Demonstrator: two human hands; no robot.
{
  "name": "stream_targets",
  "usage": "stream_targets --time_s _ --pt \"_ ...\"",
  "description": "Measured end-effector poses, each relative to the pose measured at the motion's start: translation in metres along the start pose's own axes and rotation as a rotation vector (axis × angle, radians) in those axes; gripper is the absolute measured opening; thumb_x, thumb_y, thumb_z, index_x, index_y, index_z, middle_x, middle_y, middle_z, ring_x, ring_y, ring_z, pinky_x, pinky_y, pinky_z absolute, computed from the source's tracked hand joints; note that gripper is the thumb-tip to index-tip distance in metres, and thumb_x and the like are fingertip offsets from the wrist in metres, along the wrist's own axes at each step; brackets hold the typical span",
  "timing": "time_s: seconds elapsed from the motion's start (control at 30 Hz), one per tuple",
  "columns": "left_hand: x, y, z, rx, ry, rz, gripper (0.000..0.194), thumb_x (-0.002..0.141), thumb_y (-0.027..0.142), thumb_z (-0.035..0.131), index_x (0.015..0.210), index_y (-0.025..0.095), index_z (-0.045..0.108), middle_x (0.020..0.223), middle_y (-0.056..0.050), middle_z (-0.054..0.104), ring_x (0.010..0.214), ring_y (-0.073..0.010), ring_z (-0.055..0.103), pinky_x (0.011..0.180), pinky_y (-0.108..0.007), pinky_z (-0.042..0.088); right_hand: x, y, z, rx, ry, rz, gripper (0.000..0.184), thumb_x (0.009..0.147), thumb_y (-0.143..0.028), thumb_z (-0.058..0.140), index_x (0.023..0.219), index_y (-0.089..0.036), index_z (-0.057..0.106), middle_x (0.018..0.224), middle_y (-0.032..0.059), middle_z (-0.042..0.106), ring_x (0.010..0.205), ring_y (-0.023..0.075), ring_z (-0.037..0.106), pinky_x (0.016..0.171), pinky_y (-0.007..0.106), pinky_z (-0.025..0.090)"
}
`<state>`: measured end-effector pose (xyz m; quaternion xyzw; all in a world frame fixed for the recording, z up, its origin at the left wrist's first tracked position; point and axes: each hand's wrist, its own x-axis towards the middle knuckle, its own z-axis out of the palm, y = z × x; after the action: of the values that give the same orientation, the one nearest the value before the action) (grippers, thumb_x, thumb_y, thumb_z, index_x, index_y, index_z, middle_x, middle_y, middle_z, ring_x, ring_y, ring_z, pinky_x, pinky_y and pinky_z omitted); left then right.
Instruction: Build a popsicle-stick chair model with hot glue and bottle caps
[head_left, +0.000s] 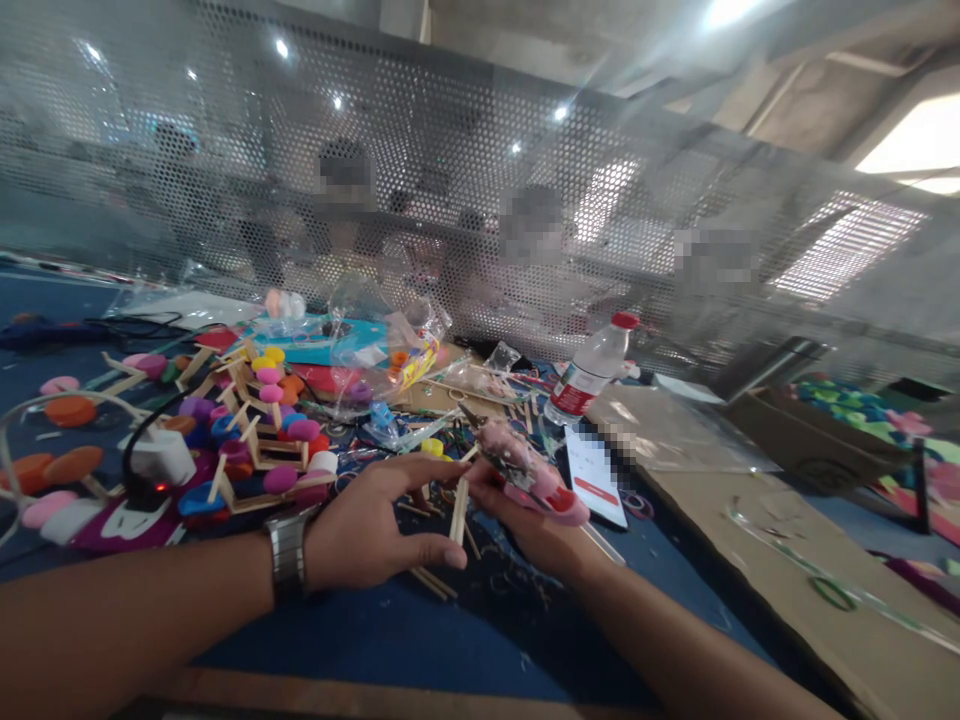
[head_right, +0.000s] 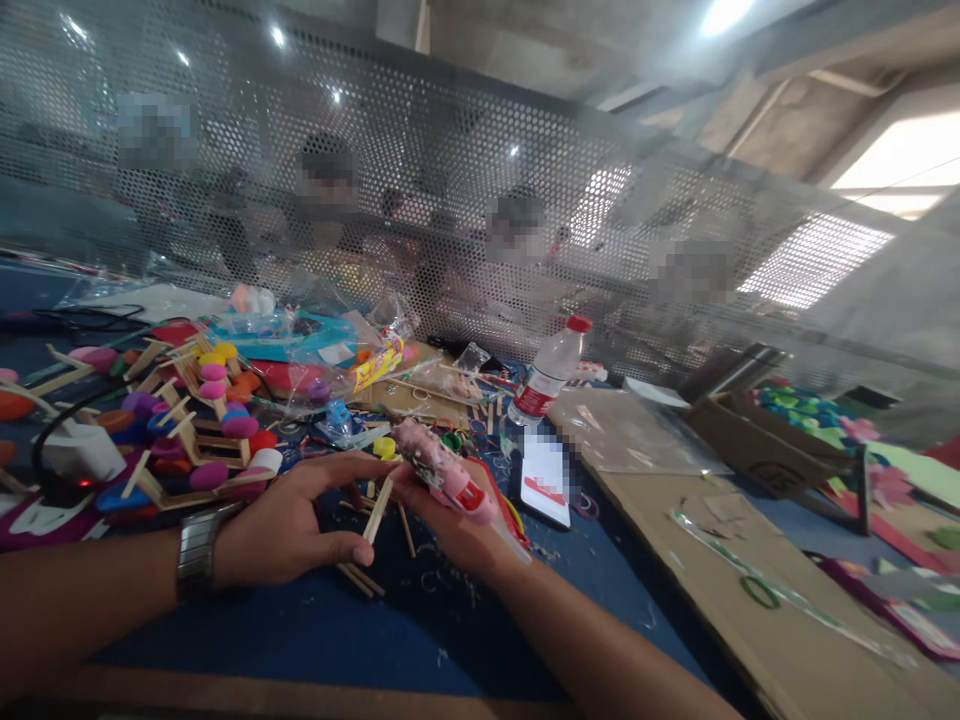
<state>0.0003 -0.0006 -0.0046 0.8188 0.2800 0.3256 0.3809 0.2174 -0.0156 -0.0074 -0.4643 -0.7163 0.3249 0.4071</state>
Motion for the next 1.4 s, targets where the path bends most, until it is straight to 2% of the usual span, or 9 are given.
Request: stream_targets --time_s 0.17,0.33,0.57,0.7,0.8,0.9,1.07,1.2,1.4 --pt "0.0003 -0.0010 0.0000 0.015 0.005 -0.002 0.064 0.074 0.052 0.080 0.130 0.025 0.063 0.132 -0.010 0.067 0.123 -0.0310 0.061 0.106 -0.046 0.045 -0.0004 -0.0005 0.0004 0.020 0.013 0.032 0.026 0.084 -0.044 0.067 0.068 -0.025 0.060 0.072 -0.0001 0.059 0.069 0.0186 0.054 0.067 0.032 0.046" --pt "0.0004 -0.0006 0.0001 0.030 -0.002 -0.009 0.065 0.073 0.052 0.080 0.129 0.025 0.063 0.131 -0.011 0.067 0.121 -0.0310 0.061 0.106 -0.047 0.046 -0.0003 0.0018 0.0001 0.022 -0.021 0.024 0.024 0.087 -0.043 0.064 0.072 -0.024 0.061 0.075 0.0008 0.061 0.072 0.0188 0.056 0.068 0.032 0.046" --pt "-0.0007 0.0014 0.0002 0.051 0.008 -0.030 0.064 0.074 0.053 0.079 0.129 0.024 0.062 0.133 -0.011 0.066 0.124 -0.0317 0.059 0.107 -0.048 0.044 -0.0008 0.0012 0.0014 0.000 0.028 0.068 0.026 0.084 -0.045 0.066 0.071 -0.023 0.060 0.073 0.0003 0.059 0.070 0.0181 0.055 0.066 0.031 0.046" --pt "-0.0005 0.0027 -0.0009 0.041 0.002 -0.053 0.065 0.074 0.053 0.078 0.128 0.021 0.062 0.132 -0.012 0.065 0.121 -0.0316 0.061 0.105 -0.047 0.046 -0.0008 0.0011 0.0025 0.015 0.035 0.017 0.022 0.086 -0.042 0.066 0.072 -0.024 0.063 0.076 0.0005 0.062 0.070 0.0184 0.056 0.067 0.032 0.047" --pt "0.0002 0.0023 -0.0014 0.010 0.005 -0.061 0.064 0.074 0.053 0.078 0.127 0.023 0.062 0.131 -0.011 0.066 0.117 -0.0309 0.062 0.101 -0.046 0.048 -0.0010 0.0008 0.0022 0.000 0.029 -0.045 0.013 0.087 -0.038 0.065 0.080 -0.027 0.068 0.082 0.0013 0.066 0.075 0.0202 0.060 0.072 0.034 0.049" --pt "0.0006 0.0005 -0.0011 -0.024 0.007 -0.042 0.061 0.074 0.053 0.078 0.126 0.024 0.063 0.129 -0.010 0.067 0.112 -0.0296 0.063 0.099 -0.045 0.049 -0.0013 -0.0006 0.0015 -0.023 0.028 -0.049 0.009 0.086 -0.036 0.066 0.082 -0.029 0.070 0.082 0.0017 0.067 0.077 0.0218 0.062 0.075 0.035 0.050" --pt "0.0000 -0.0020 0.0000 -0.048 -0.006 -0.075 0.064 0.072 0.054 0.080 0.126 0.023 0.064 0.129 -0.010 0.066 0.110 -0.0297 0.063 0.098 -0.045 0.049 -0.0008 -0.0037 0.0018 -0.026 0.054 0.013 0.020 0.082 -0.040 0.069 0.069 -0.026 0.063 0.071 0.0008 0.061 0.071 0.0205 0.059 0.071 0.033 0.049" --pt "-0.0003 -0.0015 0.0002 -0.045 -0.002 -0.081 0.065 0.071 0.052 0.081 0.126 0.023 0.064 0.131 -0.010 0.065 0.114 -0.0306 0.062 0.100 -0.045 0.048 -0.0005 -0.0019 0.0017 -0.034 0.060 0.024 0.023 0.082 -0.042 0.067 0.069 -0.024 0.059 0.069 -0.0003 0.059 0.068 0.0185 0.057 0.069 0.031 0.048" --pt "0.0001 0.0004 0.0002 -0.003 0.016 -0.066 0.065 0.070 0.052 0.082 0.125 0.023 0.064 0.131 -0.010 0.066 0.120 -0.0309 0.061 0.104 -0.045 0.045 -0.0017 0.0032 0.0027 -0.038 0.063 0.017 0.022 0.084 -0.040 0.067 0.071 -0.024 0.060 0.075 0.0004 0.064 0.073 0.0190 0.061 0.071 0.031 0.050"
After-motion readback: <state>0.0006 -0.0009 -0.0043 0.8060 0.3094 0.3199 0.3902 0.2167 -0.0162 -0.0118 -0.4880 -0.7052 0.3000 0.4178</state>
